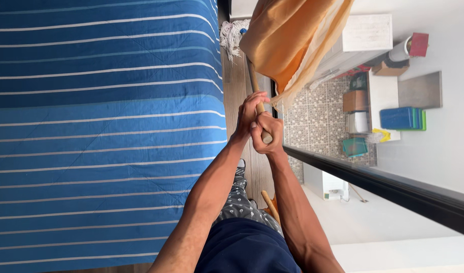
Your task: The person mops the floor in a bedroom, hallway, and kitchen using a mop by hand.
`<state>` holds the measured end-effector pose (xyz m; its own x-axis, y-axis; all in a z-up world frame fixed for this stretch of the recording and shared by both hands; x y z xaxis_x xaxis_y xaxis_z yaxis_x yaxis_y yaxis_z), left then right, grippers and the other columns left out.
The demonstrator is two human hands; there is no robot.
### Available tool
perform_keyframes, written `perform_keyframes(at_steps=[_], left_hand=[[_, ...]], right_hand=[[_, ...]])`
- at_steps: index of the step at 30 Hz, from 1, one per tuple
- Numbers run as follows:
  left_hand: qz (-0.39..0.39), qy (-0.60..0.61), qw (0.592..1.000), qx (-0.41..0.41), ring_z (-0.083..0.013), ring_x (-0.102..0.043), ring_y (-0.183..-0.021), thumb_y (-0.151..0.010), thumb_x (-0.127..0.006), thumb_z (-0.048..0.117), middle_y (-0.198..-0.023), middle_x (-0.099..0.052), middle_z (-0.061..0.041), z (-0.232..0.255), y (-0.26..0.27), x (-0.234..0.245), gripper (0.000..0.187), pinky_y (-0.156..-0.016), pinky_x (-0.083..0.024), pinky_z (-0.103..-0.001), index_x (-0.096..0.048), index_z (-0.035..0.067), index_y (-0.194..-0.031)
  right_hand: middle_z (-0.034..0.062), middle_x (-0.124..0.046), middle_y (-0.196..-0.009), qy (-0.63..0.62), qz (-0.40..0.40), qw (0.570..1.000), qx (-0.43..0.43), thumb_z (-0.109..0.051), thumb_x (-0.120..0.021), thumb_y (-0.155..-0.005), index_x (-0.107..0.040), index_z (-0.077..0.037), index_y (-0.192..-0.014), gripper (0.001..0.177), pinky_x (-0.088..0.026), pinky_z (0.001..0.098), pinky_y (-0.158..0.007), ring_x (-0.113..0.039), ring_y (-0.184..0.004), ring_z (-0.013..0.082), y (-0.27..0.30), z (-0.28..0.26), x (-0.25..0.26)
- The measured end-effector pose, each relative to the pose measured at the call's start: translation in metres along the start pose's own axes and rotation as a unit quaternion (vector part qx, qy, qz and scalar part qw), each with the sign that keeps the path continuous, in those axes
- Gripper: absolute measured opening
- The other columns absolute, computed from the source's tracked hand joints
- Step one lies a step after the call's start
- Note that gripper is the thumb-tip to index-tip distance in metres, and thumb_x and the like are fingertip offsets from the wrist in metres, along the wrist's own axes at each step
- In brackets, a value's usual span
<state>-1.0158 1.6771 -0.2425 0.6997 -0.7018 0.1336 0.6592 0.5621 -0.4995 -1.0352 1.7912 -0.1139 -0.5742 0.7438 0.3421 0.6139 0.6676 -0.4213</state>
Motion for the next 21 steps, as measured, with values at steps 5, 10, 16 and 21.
perform_keyframes(at_steps=[5,10,16,21], left_hand=[[-0.124,-0.066,0.987,0.08,-0.0422,-0.075,-0.118,-0.08,-0.096,0.018,-0.115,-0.08,-0.017,0.015,-0.01,-0.023,0.034,-0.104,-0.06,-0.05,-0.071,0.006,-0.101],[-0.172,-0.037,0.981,0.079,-0.0376,-0.069,-0.076,-0.084,-0.097,0.032,-0.073,-0.065,-0.011,0.084,0.008,-0.068,0.048,-0.072,-0.057,-0.049,-0.057,0.009,-0.072],[-0.208,0.074,0.972,0.079,-0.0282,-0.055,-0.048,-0.079,-0.092,0.031,-0.056,-0.054,-0.014,0.152,0.051,-0.095,0.052,-0.052,-0.045,-0.046,-0.049,0.006,-0.064],[-0.248,0.084,0.965,0.002,-0.0329,-0.064,-0.051,-0.098,-0.082,0.017,-0.06,-0.061,-0.016,0.133,0.042,-0.1,0.046,-0.053,-0.05,-0.045,-0.055,0.008,-0.062]], right_hand=[[0.0075,-0.045,-0.064,-0.024,0.034,0.997,-0.067,-0.003,-0.065,-0.099,-0.044,-0.004,-0.072,0.035,-0.04,0.0367,-0.057,-0.048,-0.051,0.019,-0.006,-0.082,0.057],[0.0015,-0.048,-0.062,-0.023,0.081,0.991,-0.1,-0.001,-0.061,-0.103,-0.043,-0.005,-0.07,0.038,-0.032,0.0327,-0.053,-0.042,-0.054,0.0102,-0.014,-0.159,0.127],[0.0027,-0.051,-0.061,-0.053,0.156,0.975,-0.147,-0.001,-0.06,-0.104,-0.039,-0.007,-0.066,0.043,-0.032,0.0292,-0.05,-0.042,-0.053,0.0074,-0.011,-0.203,0.162],[0.0044,-0.054,-0.061,-0.061,0.222,0.968,-0.104,-0.004,-0.062,-0.111,-0.043,-0.008,-0.074,0.042,-0.045,0.0296,-0.054,-0.047,-0.054,0.0067,0.003,-0.2,0.154]])
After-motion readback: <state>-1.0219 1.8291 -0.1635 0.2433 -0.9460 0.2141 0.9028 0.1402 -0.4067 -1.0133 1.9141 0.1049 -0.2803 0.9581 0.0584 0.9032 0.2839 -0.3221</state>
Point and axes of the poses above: each hand's wrist, its own y-axis away from the middle knuckle, its own x-axis out of the back of the hand, z = x × y, the point moved 3 cm from there along -y, towards the middle knuckle
